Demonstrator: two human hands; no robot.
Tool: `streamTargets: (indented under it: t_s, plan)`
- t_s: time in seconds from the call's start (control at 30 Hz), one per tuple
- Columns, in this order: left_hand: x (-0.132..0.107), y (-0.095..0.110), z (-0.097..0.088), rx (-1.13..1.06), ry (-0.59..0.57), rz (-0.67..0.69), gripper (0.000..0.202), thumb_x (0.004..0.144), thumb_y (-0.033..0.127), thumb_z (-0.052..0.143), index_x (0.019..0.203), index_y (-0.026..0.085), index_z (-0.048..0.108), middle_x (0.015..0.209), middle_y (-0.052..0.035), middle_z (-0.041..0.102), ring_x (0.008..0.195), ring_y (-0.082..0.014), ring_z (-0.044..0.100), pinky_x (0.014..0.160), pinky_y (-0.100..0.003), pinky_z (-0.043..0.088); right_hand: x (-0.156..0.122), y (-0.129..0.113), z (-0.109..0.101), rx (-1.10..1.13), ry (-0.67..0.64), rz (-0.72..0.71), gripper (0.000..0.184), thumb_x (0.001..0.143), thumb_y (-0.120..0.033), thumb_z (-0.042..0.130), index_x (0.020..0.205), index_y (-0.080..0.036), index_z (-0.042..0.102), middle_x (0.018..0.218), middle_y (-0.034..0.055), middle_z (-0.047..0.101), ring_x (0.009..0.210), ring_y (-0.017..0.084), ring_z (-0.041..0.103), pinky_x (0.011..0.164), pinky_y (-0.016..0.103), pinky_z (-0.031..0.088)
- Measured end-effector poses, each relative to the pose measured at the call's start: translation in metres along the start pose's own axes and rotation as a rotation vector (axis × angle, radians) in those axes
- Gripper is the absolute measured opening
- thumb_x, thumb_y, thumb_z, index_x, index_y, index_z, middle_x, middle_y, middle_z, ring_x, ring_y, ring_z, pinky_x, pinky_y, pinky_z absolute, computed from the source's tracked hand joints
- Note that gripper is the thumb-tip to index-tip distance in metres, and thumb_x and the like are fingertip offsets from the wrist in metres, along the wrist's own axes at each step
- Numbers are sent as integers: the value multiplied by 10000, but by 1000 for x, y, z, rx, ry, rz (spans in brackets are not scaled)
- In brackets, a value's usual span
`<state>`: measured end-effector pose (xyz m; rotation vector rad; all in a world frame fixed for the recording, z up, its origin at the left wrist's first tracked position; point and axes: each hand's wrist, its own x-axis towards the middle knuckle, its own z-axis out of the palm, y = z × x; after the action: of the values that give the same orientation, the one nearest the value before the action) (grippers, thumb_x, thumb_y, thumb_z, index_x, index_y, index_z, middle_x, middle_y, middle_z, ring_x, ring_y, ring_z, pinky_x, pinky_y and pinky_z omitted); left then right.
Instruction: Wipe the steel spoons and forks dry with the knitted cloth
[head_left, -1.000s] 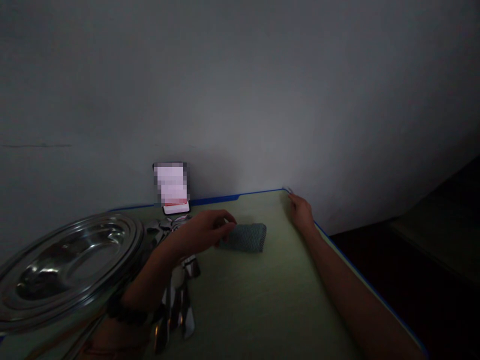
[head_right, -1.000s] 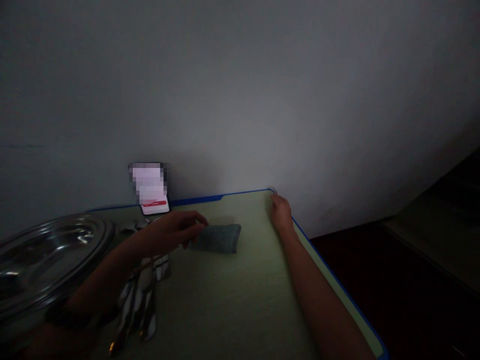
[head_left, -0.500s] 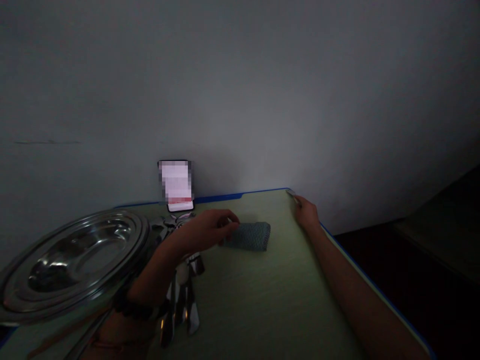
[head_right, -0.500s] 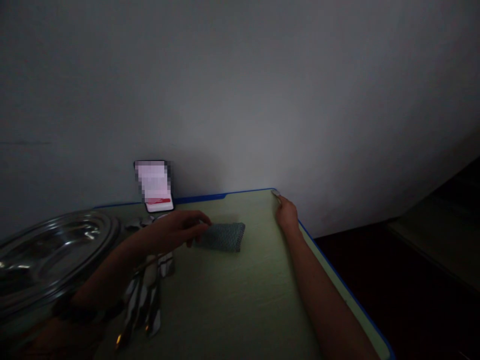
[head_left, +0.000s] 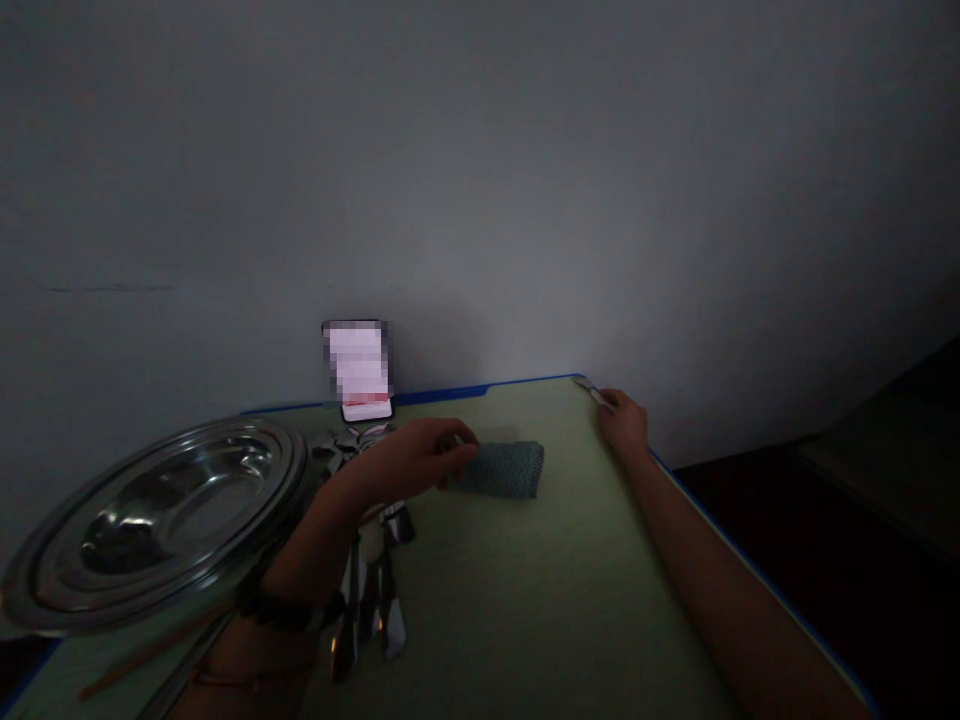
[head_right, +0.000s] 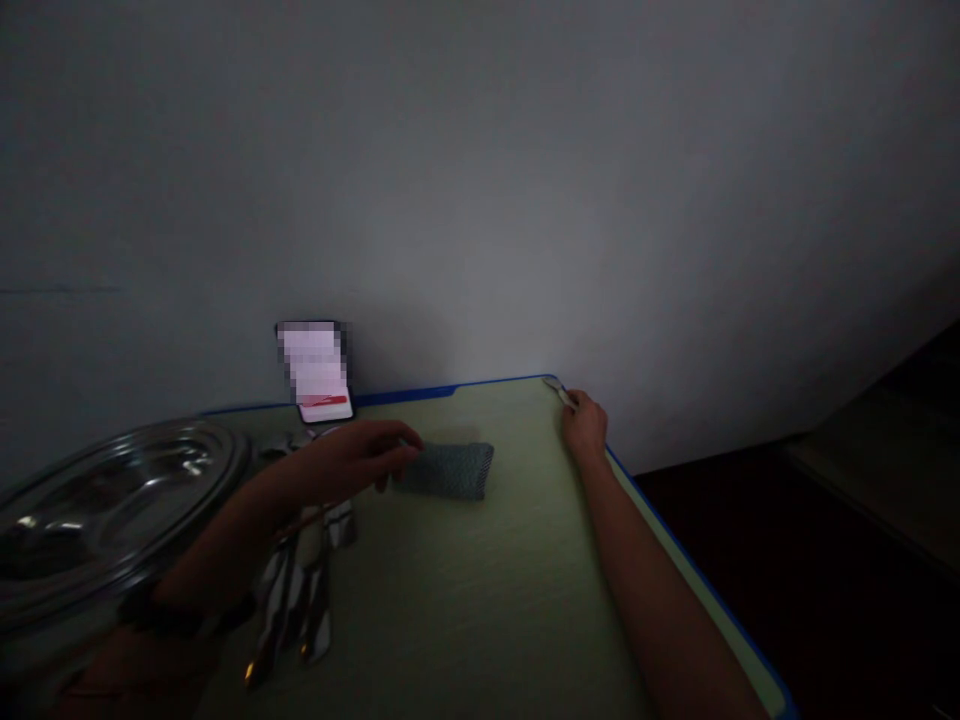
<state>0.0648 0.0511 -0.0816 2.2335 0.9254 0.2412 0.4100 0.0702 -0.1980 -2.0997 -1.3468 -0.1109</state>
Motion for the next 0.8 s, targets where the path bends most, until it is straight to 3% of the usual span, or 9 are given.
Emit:
streamTargets:
  t_s: [0.13,0.27,0.33,0.43,0.5,0.6,0.7,0.8]
  plan:
    - [1,-1,1,24,4,-1,298,864,362,412,1003,158,580,749,-31,674,607,-130,611,568,-227,450,-2,-6,-4,27,45,-39,297,859,-295,529,1122,-159,542,1132,96,571,985,218,565,849,446,454]
    - [3,0,1,63,11,-8,306,861,361,407,1012,162,582,745,-26,674,613,-131,612,563,-222,446,-14,-30,-9,101,76,-216,331,772,-156,535,1099,-126,579,1145,141,602,1122,287,493,1013,532,238]
    - [2,0,0,104,31,-19,299,856,359,409,979,161,597,749,-29,671,625,-136,610,574,-227,440,-26,-49,-12,177,28,-356,294,787,-166,500,1065,-158,595,1159,96,609,1133,249,490,1027,474,253]
    - [-6,1,-1,205,110,-64,276,842,343,422,907,150,608,769,-51,658,661,-160,597,602,-255,421,-54,-84,-17,307,-60,-509,301,881,-249,387,1104,-147,562,1150,114,607,1101,204,516,976,397,350]
    - [-17,0,-2,281,167,-115,264,834,320,419,878,136,603,788,-76,648,674,-181,583,603,-278,406,-77,-108,-20,386,-180,-634,333,915,-288,337,1156,-167,531,1137,93,615,1024,159,560,899,325,425]
    - [-38,-2,-5,359,173,-192,207,801,262,449,825,134,610,779,-86,648,669,-191,581,590,-280,400,-110,-138,-20,453,-415,-884,315,819,-369,544,1113,-260,577,1099,7,642,1021,140,562,907,271,425]
    - [-60,-2,-15,383,132,-247,162,755,219,508,821,134,629,778,-83,666,674,-191,604,587,-266,419,-124,-158,-11,469,-477,-953,378,758,-338,612,1119,-230,578,1110,47,626,1046,190,539,937,339,403]
    - [-80,0,-32,381,131,-264,200,766,235,518,905,150,635,864,-77,684,749,-192,623,645,-268,448,-118,-166,6,473,-454,-910,342,769,-260,572,1100,-177,578,1083,92,623,1020,215,541,912,377,412]
